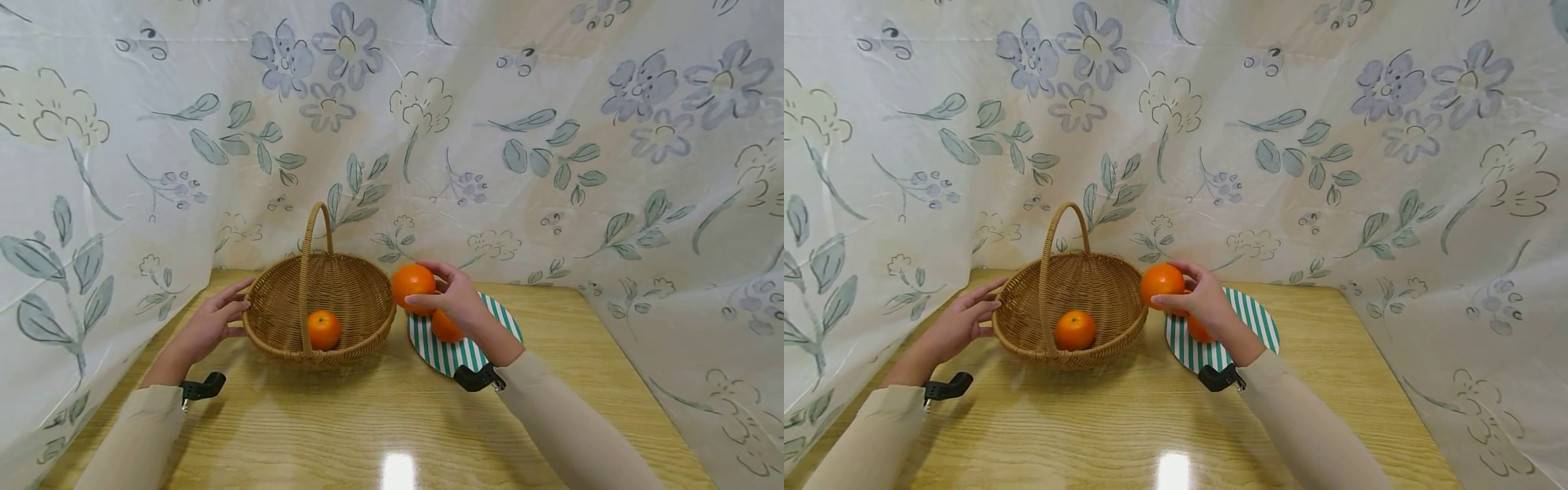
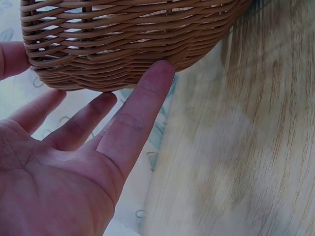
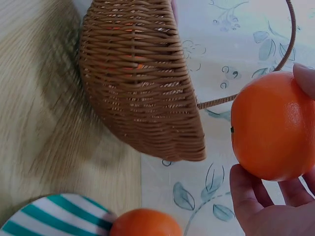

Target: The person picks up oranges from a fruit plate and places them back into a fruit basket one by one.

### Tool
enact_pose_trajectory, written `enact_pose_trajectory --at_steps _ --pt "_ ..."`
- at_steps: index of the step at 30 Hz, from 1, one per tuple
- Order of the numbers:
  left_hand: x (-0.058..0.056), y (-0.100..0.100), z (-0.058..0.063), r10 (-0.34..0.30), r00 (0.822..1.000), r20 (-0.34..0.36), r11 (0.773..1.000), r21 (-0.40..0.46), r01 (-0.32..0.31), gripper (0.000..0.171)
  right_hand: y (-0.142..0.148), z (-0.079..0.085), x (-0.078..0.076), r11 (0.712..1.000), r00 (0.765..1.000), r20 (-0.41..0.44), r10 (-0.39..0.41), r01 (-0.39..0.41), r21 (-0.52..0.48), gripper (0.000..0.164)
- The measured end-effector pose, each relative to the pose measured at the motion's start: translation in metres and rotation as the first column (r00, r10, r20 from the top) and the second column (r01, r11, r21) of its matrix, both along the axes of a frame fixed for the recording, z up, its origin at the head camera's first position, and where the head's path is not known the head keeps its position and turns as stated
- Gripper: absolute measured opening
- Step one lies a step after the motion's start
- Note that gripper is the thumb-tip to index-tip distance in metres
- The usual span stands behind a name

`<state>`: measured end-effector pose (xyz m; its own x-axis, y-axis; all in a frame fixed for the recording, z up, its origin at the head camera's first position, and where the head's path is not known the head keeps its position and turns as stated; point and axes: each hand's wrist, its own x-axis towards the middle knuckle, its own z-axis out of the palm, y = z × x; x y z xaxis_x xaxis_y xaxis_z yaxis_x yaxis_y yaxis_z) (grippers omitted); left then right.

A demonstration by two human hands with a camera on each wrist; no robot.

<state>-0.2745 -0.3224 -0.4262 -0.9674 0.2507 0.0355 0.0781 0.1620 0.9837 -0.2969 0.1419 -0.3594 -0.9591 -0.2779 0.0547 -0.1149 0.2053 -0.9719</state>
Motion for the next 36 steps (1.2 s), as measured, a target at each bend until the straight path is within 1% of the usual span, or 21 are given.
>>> enact_pose_trajectory --at_steps 3,11,15,24,29,36 --pt "0.000 0.000 0.000 -0.001 1.000 -0.001 1.000 0.000 0.001 0.064 -0.007 0.002 -0.003 1.000 1.000 -0.012 0.014 -0.014 -0.020 0.071" --pt "0.000 0.001 0.000 -0.010 1.000 0.006 1.000 0.001 0.010 0.065 -0.024 0.005 -0.008 0.998 0.998 -0.041 0.052 -0.053 -0.044 0.070" --pt "0.000 0.001 0.001 -0.014 1.000 0.001 1.000 0.006 0.014 0.065 -0.032 0.006 -0.013 0.996 0.997 -0.042 0.068 -0.070 -0.060 0.067" --pt "0.002 0.002 0.002 -0.016 1.000 -0.002 1.000 0.005 0.016 0.064 -0.052 0.009 -0.024 0.986 0.991 -0.036 0.126 -0.129 -0.101 0.069" --pt "0.002 0.002 0.002 -0.013 1.000 -0.002 1.000 0.001 0.013 0.064 -0.065 0.011 -0.028 0.986 0.990 -0.045 0.133 -0.137 -0.090 0.067" --pt "0.003 0.003 0.003 -0.005 1.000 0.001 1.000 -0.002 0.005 0.064 -0.082 0.013 -0.033 0.989 0.992 -0.038 0.124 -0.127 -0.076 0.068"
